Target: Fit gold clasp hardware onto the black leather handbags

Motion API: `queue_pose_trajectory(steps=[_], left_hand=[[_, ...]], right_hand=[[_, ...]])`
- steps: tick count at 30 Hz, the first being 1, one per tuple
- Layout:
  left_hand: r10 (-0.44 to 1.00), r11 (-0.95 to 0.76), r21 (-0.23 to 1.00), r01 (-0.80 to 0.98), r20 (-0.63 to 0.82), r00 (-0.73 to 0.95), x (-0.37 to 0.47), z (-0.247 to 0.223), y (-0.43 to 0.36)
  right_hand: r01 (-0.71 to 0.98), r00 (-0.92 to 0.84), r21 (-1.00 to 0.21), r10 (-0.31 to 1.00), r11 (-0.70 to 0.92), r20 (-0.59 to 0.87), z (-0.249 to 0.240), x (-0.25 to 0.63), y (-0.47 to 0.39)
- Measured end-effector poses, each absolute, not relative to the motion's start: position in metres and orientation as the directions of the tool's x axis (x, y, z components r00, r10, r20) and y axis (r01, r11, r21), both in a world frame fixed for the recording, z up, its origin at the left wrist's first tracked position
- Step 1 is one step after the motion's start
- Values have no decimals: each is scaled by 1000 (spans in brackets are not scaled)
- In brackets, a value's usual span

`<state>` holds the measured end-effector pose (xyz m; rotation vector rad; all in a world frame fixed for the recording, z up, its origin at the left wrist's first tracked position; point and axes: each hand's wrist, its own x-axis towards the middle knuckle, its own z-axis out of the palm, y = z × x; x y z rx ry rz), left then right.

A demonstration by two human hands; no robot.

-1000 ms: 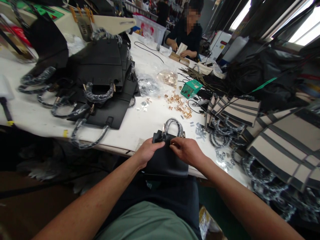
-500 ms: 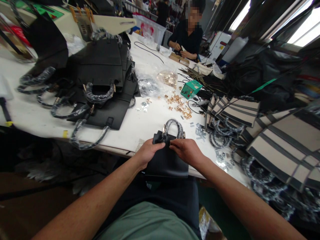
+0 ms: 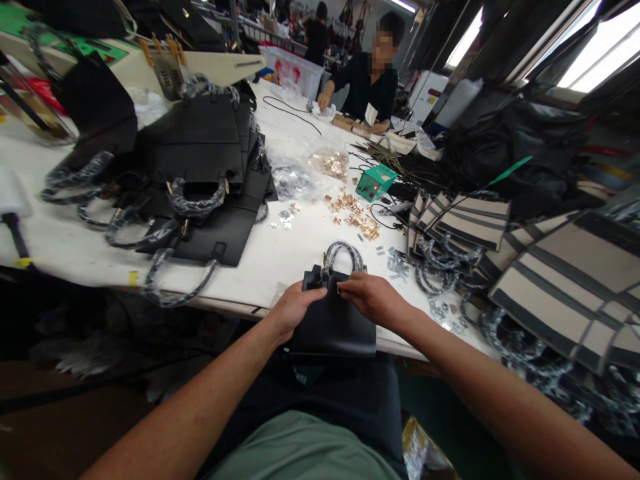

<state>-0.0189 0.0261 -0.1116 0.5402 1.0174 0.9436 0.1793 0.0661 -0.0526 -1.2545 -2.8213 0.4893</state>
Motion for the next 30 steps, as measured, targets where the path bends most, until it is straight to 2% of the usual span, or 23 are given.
queue_pose_trajectory(steps=[3, 8, 10, 16, 21, 30], left_hand=[[874, 484, 782, -392, -450, 183, -19, -112, 26], [872, 488, 777, -398, -456, 177, -20, -114, 27], [868, 495, 771, -400, -457, 193, -20, -114, 28], [867, 496, 777, -388, -462, 186, -20, -115, 29], [865, 500, 761, -412, -458, 205, -20, -116, 29], [868, 497, 770, -400, -447, 219, -20, -117, 30]], right_hand=[[724, -675, -300, 727, 622, -122, -53, 178, 71], [722, -646, -360, 762, 591, -46, -62, 179, 72], [728, -653, -317, 756, 608, -49, -63, 179, 71], [694, -714, -45, 679, 719, -170, -53, 173, 72], [630, -764, -6, 619, 776, -183, -52, 172, 78], [624, -775, 11, 621, 781, -117, -64, 177, 79]])
